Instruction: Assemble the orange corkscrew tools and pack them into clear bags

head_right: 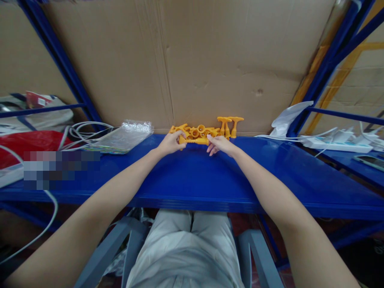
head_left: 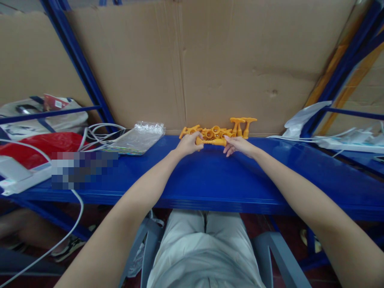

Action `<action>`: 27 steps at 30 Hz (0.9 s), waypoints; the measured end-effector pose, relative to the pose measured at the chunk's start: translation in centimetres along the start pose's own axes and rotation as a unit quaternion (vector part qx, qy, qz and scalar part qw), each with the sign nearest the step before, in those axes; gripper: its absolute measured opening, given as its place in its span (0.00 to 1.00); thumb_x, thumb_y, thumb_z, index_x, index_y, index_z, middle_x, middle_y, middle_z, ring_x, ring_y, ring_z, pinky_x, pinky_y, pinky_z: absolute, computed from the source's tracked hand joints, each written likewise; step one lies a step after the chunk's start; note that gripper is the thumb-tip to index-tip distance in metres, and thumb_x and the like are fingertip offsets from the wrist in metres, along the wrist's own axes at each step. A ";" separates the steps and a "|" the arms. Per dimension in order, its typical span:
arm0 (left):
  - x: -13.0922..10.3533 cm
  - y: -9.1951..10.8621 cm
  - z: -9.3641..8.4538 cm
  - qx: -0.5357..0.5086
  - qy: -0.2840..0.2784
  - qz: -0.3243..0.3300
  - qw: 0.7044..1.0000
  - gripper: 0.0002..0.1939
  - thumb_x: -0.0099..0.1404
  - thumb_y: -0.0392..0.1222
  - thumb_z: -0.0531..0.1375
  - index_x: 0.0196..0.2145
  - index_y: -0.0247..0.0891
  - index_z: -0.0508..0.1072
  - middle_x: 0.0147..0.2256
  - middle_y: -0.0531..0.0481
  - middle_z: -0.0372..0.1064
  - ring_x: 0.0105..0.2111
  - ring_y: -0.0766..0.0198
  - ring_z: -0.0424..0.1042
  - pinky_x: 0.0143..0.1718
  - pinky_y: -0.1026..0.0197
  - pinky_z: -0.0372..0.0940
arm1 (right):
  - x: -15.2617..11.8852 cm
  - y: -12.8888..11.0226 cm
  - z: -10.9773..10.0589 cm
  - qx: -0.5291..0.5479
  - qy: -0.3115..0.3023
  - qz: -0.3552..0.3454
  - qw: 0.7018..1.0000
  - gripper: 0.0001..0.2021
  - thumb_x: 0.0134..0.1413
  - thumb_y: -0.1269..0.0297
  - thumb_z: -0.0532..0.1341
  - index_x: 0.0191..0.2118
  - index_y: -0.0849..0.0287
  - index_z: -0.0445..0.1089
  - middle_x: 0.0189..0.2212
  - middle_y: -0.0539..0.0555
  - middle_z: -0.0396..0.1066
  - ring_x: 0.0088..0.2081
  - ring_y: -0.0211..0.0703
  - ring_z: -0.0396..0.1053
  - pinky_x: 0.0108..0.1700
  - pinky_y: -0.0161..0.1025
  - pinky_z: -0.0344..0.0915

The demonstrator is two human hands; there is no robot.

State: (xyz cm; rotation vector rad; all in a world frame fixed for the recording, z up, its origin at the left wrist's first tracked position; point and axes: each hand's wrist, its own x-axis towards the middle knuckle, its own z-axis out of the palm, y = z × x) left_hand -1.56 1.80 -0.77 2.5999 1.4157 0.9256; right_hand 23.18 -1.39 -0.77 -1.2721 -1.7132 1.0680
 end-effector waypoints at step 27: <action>-0.2 0.1 0.0 0.013 0.004 0.011 1.000 0.15 0.56 0.40 0.62 0.43 0.39 0.70 0.30 0.51 0.72 0.32 0.60 0.72 0.36 0.61 0.62 | -0.7 -0.8 -0.2 -0.040 -0.005 -0.064 0.997 0.22 0.56 0.46 0.63 0.24 0.61 0.68 0.24 0.56 0.76 0.20 0.35 0.70 0.31 0.35 0.68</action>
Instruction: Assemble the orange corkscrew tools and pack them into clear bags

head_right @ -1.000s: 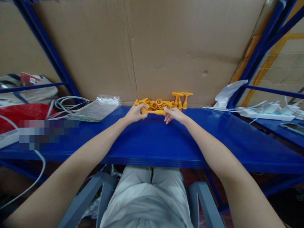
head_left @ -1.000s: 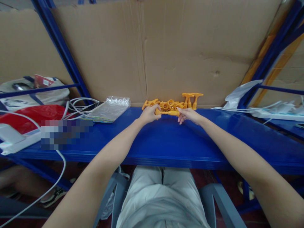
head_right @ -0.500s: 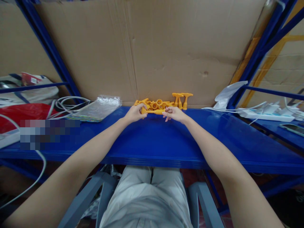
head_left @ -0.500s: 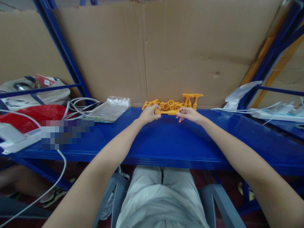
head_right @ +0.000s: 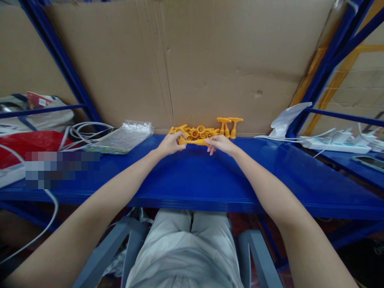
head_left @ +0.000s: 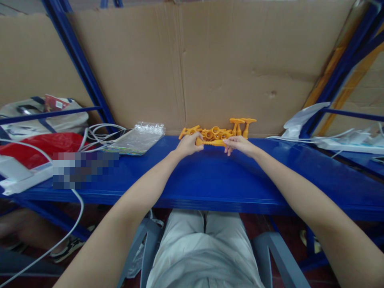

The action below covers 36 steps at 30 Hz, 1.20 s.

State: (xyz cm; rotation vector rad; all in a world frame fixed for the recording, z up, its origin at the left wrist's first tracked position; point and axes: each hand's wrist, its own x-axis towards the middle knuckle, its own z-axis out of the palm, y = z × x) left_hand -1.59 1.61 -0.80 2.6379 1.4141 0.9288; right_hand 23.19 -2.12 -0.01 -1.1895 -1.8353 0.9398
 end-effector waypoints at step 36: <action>0.1 0.4 0.6 -0.107 0.114 -0.016 0.988 0.14 0.50 0.42 0.68 0.32 0.39 0.68 0.22 0.58 0.64 0.24 0.65 0.66 0.27 0.63 0.58 | 0.4 0.6 0.7 -0.041 0.031 -0.131 0.990 0.31 0.41 0.30 0.63 0.27 0.58 0.66 0.21 0.53 0.71 0.19 0.39 0.68 0.25 0.38 0.66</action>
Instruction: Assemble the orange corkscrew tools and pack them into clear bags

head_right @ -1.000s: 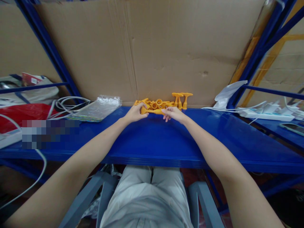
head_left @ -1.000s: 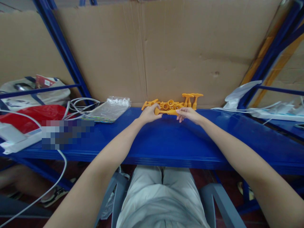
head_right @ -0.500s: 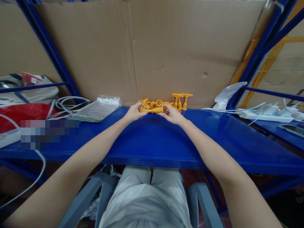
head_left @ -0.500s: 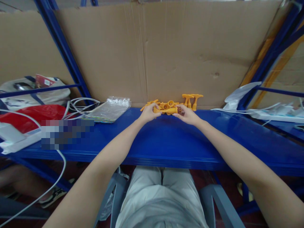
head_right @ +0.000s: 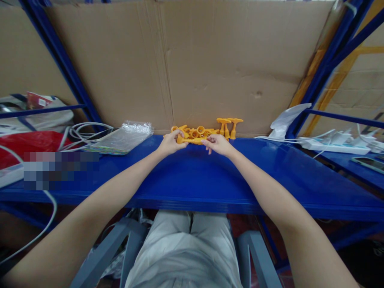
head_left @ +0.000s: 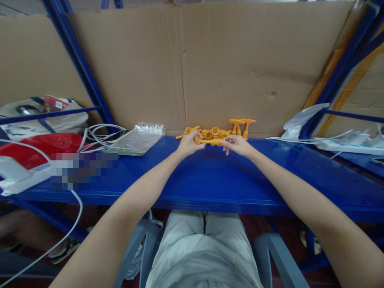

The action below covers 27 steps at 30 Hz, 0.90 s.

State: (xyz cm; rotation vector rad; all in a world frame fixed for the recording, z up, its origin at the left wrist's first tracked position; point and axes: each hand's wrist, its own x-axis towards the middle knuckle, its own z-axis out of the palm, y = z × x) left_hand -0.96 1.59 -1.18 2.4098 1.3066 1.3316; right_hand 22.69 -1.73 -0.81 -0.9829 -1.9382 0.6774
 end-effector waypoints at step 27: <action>-0.2 0.7 -0.1 0.092 0.030 0.056 0.994 0.14 0.52 0.46 0.66 0.34 0.42 0.69 0.26 0.54 0.72 0.27 0.61 0.72 0.31 0.62 0.63 | 0.1 -2.6 0.4 0.285 -0.006 0.290 0.914 0.17 0.67 0.62 0.54 0.24 0.59 0.63 0.16 0.50 0.68 0.14 0.30 0.59 0.14 0.27 0.54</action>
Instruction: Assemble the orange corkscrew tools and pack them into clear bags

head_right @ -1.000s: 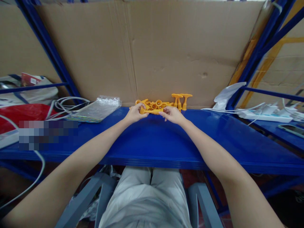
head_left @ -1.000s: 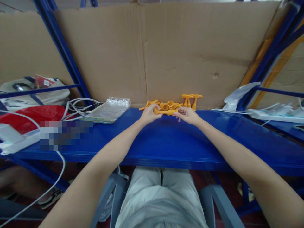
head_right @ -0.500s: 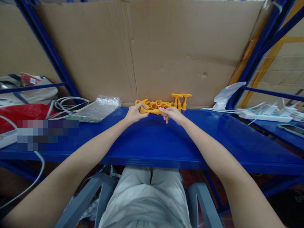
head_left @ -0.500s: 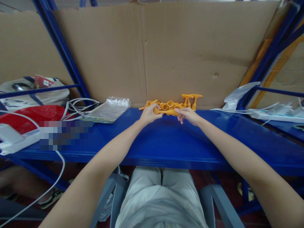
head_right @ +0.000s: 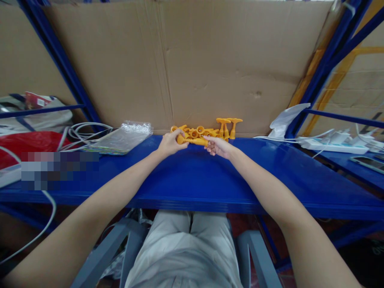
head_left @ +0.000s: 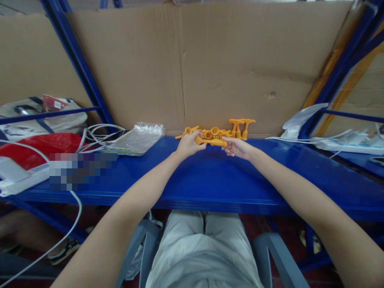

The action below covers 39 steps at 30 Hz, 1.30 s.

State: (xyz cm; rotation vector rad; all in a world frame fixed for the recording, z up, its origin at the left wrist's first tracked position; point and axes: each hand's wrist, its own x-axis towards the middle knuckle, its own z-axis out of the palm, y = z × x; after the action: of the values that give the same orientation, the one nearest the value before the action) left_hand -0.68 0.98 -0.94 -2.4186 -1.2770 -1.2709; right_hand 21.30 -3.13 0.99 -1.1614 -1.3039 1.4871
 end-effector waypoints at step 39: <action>-0.3 0.9 0.6 -0.018 0.014 -0.045 0.999 0.13 0.52 0.45 0.67 0.33 0.42 0.68 0.26 0.54 0.72 0.31 0.59 0.75 0.33 0.61 0.67 | 1.2 1.0 -1.8 -0.144 -0.013 -0.058 0.988 0.23 0.59 0.40 0.55 0.33 0.58 0.69 0.22 0.54 0.72 0.16 0.35 0.65 0.15 0.31 0.57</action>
State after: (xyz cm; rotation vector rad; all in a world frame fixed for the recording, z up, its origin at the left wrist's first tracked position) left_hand 0.29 0.54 -1.29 -2.3838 -1.3808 -1.3573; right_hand 22.81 -1.68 -0.18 -1.2256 -1.6165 1.2623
